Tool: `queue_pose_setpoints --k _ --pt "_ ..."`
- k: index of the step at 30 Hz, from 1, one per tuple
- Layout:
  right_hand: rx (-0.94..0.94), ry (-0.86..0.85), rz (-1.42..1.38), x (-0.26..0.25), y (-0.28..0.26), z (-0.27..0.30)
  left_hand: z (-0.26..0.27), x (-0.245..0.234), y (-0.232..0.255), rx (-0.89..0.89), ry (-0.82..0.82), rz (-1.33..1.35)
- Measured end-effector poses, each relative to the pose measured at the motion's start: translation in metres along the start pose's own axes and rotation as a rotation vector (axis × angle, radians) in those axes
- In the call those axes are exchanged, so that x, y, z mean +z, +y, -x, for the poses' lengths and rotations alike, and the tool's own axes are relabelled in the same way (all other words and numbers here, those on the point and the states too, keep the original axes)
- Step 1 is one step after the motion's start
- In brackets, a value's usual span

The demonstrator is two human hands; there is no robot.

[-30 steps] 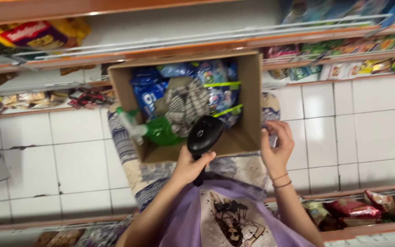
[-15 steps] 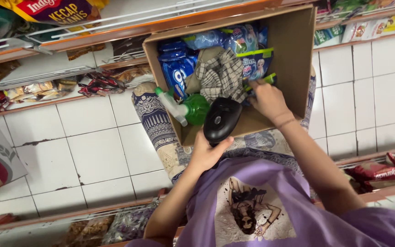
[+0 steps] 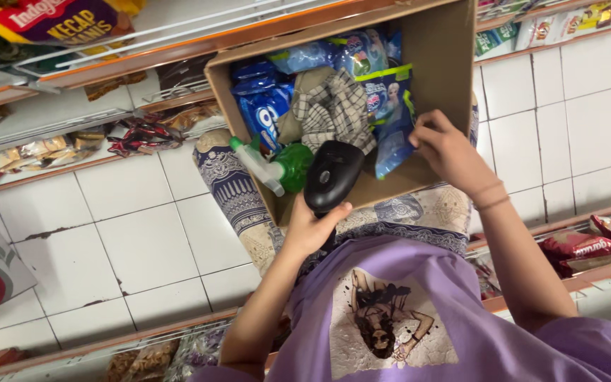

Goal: The person sits on the floor and cleans the metal wire shelves of a small store using a spray bottle and a cloth. They spray the shelves and wipe them down, then use a barcode scanner to scan several packages of ice cream before placing them back on the shelf.

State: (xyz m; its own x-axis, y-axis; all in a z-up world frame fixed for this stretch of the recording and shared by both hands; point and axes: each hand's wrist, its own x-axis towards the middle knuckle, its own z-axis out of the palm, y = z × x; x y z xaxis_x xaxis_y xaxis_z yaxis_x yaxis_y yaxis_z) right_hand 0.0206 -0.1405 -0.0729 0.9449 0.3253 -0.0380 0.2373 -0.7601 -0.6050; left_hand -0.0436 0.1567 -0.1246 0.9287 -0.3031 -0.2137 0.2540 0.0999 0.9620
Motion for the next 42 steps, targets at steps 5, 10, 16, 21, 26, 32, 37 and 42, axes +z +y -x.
queue_pose_setpoints --k 5,10,16,21,26,32,37,42 --pt "0.077 0.044 -0.344 -0.037 0.004 0.035 -0.011 0.009 -0.014 -0.155 -0.024 0.327" --pt "0.054 0.153 -1.166 -0.025 0.016 0.054 -0.015 0.026 0.000 -0.152 -0.164 0.622" --pt "0.263 0.410 -1.695 0.010 -0.002 0.044 -0.013 0.042 0.042 -0.070 -0.231 0.683" --pt "0.242 0.132 -1.863 0.014 -0.009 0.038 -0.010 0.046 0.050 -0.010 -0.122 0.418" --pt "0.266 0.075 -1.514 0.023 -0.004 0.037 -0.007 0.040 0.055 -0.005 -0.066 0.323" --pt "0.278 0.257 -1.548 0.012 -0.002 0.038 -0.005 0.036 0.094 0.076 0.068 0.013" --pt "0.261 0.320 -1.555 0.004 -0.002 0.035 -0.002 0.057 0.115 0.338 0.017 -0.407" --pt "0.278 0.333 -1.543 0.003 0.001 0.032 0.008 0.070 0.110 0.346 -0.028 -0.427"
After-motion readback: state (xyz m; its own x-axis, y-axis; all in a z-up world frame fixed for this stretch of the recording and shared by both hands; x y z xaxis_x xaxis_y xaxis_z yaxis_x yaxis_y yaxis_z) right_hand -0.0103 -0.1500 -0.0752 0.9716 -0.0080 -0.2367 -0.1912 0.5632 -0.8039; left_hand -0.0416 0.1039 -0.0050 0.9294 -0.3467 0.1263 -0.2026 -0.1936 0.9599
